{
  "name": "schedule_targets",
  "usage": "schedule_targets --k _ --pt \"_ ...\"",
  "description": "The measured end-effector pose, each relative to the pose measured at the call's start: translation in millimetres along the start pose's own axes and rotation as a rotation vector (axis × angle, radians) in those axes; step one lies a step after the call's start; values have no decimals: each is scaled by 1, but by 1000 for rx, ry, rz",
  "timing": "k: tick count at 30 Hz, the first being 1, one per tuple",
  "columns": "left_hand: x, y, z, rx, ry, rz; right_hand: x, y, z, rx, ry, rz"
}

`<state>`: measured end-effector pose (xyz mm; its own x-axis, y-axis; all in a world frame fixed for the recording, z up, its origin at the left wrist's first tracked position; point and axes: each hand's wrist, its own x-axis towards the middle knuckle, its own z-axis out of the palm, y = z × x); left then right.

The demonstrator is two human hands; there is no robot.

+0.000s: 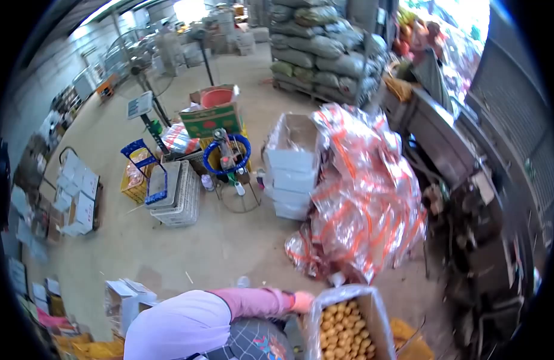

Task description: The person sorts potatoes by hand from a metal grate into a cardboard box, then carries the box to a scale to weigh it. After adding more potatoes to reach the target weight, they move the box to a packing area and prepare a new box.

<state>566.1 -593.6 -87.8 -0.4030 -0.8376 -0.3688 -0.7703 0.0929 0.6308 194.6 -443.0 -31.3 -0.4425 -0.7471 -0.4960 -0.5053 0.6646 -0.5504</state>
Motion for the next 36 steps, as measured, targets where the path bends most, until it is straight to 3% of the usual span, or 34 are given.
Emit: schedule_targets --k 3,4,5,6,10,12,14,16,17,18,19,20,21,22,23,24,25,26,27,28,29,31,32,33,34,35,36 --pt "-46 -13 -33 -176 -51 18 -18 -78 34 -36 -48 -79" --pt "-56 -40 -16 -123 -46 18 -27 -94 49 -37 -66 -103" --pt "-84 -47 -44 -127 -122 -27 -33 -110 66 -50 -91 -126" --pt "-100 -76 -44 -223 -67 48 -41 -127 84 -68 -118 -142" --pt "-184 -174 -83 -119 -10 4 -88 -184 149 -171 -231 -199" --pt "-211 -240 -91 -327 59 -69 -108 -212 184 -242 -302 -237" --pt "-270 -295 -147 -58 55 57 -126 -242 219 -305 -391 -281" --pt "-313 -376 -132 -389 301 -212 -137 -271 247 -347 -510 -342" --pt "-360 -400 -170 -241 253 -160 -139 -289 264 -349 -587 -392" --pt "-408 -414 -209 -248 163 -300 -133 -311 286 -321 -686 -462" --pt "-435 -456 -198 -385 416 -384 -116 -339 321 -211 -851 -538" --pt "-450 -511 -168 -297 636 -371 -95 -360 359 -56 -1041 -584" --pt "-499 -525 -205 -351 804 -290 -143 -426 419 36 -1105 -383" --pt "-550 -532 -241 -376 703 -490 -196 -498 457 -665 -981 -959" --pt "-588 -536 -267 -489 966 -446 -236 -537 505 -511 -946 -1061" --pt "-621 -557 -284 -371 860 -612 -223 -555 557 -473 -1009 -1217" --pt "-654 -581 -297 -254 749 -773 -253 -591 603 -441 -1063 -1172" --pt "-680 -622 -294 -270 790 -896 -243 -608 662 -549 -964 -1512" --pt "-703 -667 -287 -283 826 -1021 -245 -625 722 -470 -927 -1665" --pt "-729 -704 -291 -222 852 -1108 -278 -660 768 -621 -949 -1702" --pt "-751 -731 -300 -157 876 -1192 -292 -677 826 -534 -973 -1774" --pt "-784 -766 -323 -166 963 -1309 -318 -704 929 -678 -866 -1882" --pt "-793 -777 -336 -182 1061 -1414 -328 -715 969 -784 -898 -1758" --pt "-801 -796 -347 -179 1058 -1422 -327 -711 1023 -704 -905 -1694" --pt "-803 -811 -351 -216 1062 -1568 -345 -714 1050 -739 -908 -1650" --pt "-809 -826 -348 -260 1056 -1718 -364 -716 1075 -782 -916 -1602" --pt "-821 -865 -317 -322 970 -1709 -376 -717 1093 -798 -937 -1593"
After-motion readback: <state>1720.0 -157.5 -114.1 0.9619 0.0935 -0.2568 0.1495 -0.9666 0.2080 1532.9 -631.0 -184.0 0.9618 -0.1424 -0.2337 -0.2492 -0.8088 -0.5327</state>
